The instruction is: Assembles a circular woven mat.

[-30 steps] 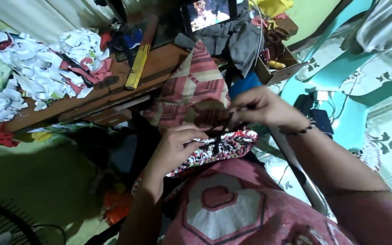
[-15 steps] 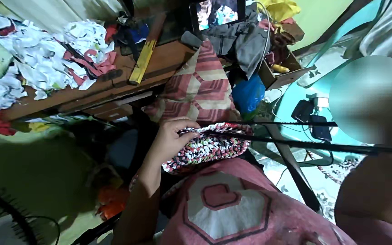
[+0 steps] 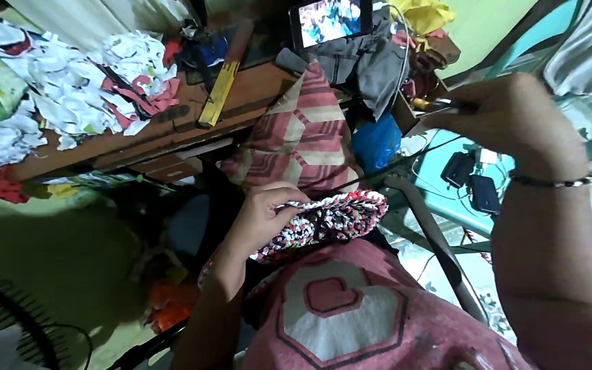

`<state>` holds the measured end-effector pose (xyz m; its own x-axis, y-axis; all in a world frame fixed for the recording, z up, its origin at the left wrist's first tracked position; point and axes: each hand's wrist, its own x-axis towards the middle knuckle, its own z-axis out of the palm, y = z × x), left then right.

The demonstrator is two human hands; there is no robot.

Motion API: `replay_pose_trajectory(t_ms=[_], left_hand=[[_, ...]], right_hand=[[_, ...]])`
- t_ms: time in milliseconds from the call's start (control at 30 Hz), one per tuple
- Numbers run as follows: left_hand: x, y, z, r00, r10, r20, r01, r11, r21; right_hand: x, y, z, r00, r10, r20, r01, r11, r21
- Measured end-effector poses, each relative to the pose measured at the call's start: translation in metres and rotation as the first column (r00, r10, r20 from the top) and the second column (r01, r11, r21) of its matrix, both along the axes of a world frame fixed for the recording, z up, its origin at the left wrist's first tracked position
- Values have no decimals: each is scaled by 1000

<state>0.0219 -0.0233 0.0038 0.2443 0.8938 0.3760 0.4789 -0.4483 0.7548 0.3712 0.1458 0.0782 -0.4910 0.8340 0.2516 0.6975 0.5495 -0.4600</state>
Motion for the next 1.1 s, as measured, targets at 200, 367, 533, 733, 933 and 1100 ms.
replay_pose_trajectory(t_ms=[200,367,533,733,933,1100], left_hand=[[13,-7,4,998,-52,-20,53,996,77],[12,-15,4,999,-40,-19,41,994,99],[14,-17,4,1000,-19,6,18,998,68],[0,-15,2,995,-67,77,68,998,-16],[-9,-7,-1,991,-29,132,43,993,-106],[-3,4,3,996,-24,80,36,989,-146]], right_hand=[[-88,-29,-33,665,653,-363,-745,618,-251],[-123,-40,-49,560,743,-365,-815,417,-402],[-120,-37,-52,640,655,-402,-768,545,-336],[-51,36,-36,971,-30,-239,53,994,91],[21,73,-16,875,-476,-92,480,877,22],[-68,-2,-41,886,363,-288,-427,880,-207]])
